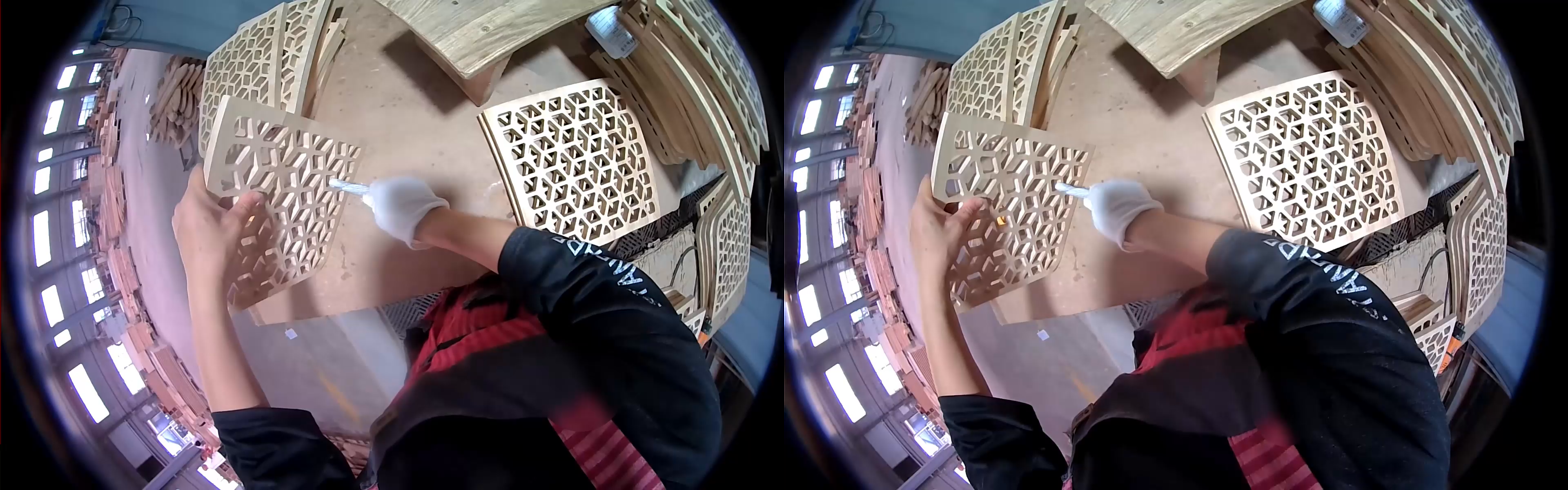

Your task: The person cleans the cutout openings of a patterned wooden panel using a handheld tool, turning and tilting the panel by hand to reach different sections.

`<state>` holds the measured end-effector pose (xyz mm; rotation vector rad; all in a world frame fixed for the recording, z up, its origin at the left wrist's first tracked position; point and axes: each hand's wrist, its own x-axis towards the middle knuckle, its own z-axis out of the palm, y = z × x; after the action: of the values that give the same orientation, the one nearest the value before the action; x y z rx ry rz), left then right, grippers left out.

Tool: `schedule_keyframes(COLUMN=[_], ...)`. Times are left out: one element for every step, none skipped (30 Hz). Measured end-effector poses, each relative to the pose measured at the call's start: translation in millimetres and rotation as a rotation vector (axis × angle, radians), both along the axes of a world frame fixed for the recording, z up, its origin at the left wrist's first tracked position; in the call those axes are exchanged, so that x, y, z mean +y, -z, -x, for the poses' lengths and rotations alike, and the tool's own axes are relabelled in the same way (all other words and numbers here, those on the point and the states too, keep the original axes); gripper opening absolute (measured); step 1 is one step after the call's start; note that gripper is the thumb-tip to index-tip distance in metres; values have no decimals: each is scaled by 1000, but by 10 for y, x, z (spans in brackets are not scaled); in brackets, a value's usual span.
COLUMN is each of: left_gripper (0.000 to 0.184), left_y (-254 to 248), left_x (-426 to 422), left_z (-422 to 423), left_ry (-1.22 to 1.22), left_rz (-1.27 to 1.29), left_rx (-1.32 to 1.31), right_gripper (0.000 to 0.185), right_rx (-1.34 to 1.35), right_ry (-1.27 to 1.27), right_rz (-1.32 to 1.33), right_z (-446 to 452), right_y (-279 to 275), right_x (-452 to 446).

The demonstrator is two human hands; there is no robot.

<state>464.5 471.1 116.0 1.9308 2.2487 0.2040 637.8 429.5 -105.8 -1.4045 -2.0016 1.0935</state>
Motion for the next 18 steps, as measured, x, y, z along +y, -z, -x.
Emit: schedule_keyframes(left_gripper=[39, 39, 39, 39, 38, 38, 38, 38, 38, 38, 38, 38, 37, 38, 38, 38, 38, 38], left_y=[-12, -45, -85, -97, -68, -29, -8, -7, -24, -29, -24, -14, -1, -6, -29, -51, -40, -12], left_x=[4, 10, 14, 18, 33, 56, 79, 83, 75, 71, 79, 90, 85, 75, 71, 77, 88, 101], left_z=[-14, -49, -89, -102, -52, 21, 63, 78, 75, 74, 77, 76, 67, 24, -34, -39, 20, 80], left_ry=[-15, -29, -42, -54, -55, -56, -55, -5, 43, 90, 47, 4, -41, -85, -131, -176, -111, -46], left_rz=[-1, 12, 27, 44, 43, 43, 43, 18, -8, -33, -14, 4, 24, 41, 53, 64, 33, 1], left_rx=[-16, -24, -33, -41, -95, -149, -203, -138, -73, -7, -28, -49, -71, -118, -167, -213, -119, -23], right_gripper=[20, 20, 21, 22, 23, 23, 24, 24, 24, 25, 25, 26, 25, 24, 23, 19, 18, 18], right_rx=[-15, -31, -11, 9, 29, 10, -9, -27, 9, 46, 83, -90, -165, -241, -320, -61, -38, -16], right_ry=[-26, -51, -73, -94, -113, -118, -122, -125, -107, -89, -71, -155, -179, -205, -233, -56, -31, -6], right_rz=[16, 31, 62, 97, 132, 158, 184, 209, 109, 10, -87, 44, 22, -3, -33, -270, -201, -134], right_z=[-6, -9, -1, 6, 13, 28, 56, 96, 150, 214, 284, 299, 412, 533, 620, 597, 557, 463], right_y=[-2, -5, -11, -15, -13, -3, 1, -2, -15, -21, -26, -305, -287, -228, -131, 0, 124, 53], right_x=[14, 39, 70, 101, 134, 180, 237, 286, 306, 299, 296, 385, 424, 461, 478, 365, 282, 234])
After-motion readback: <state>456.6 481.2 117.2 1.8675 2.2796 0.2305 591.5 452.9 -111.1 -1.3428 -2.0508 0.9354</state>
